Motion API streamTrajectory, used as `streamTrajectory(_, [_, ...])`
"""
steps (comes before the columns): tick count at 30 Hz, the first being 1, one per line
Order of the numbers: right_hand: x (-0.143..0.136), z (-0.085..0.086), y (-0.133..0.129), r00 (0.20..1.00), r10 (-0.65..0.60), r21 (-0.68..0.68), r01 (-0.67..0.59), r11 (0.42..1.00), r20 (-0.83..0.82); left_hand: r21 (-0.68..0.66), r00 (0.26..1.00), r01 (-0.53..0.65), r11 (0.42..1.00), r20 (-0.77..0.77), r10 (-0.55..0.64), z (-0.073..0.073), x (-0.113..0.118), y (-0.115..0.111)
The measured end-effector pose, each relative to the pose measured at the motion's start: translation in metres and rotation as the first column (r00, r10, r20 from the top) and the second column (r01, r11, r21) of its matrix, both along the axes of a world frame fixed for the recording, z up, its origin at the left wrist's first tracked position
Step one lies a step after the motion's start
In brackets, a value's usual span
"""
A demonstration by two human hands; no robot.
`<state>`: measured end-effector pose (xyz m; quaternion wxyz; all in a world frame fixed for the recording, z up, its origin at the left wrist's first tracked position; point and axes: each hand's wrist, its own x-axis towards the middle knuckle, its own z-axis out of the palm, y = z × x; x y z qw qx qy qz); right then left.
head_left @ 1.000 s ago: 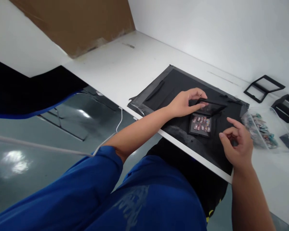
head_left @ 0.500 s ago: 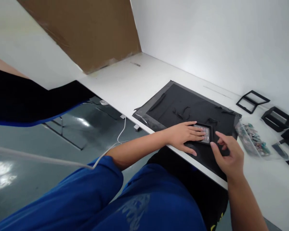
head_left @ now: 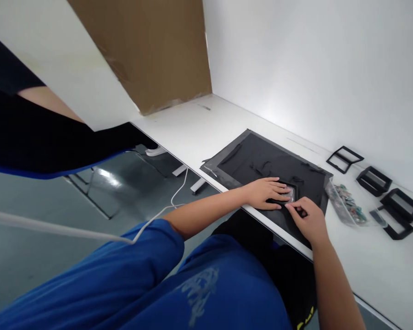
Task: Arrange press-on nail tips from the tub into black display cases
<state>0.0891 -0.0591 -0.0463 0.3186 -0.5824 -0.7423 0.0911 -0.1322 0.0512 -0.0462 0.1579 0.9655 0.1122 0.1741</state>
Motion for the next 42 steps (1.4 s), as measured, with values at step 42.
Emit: streamTrajectory(42, [0.030, -0.031, 0.009, 0.966, -0.246, -0.205, 0.258, 0.944, 0.084, 0.104, 0.179, -0.978, 0.180, -0.022, 0.984, 0.012, -0.210, 0.168])
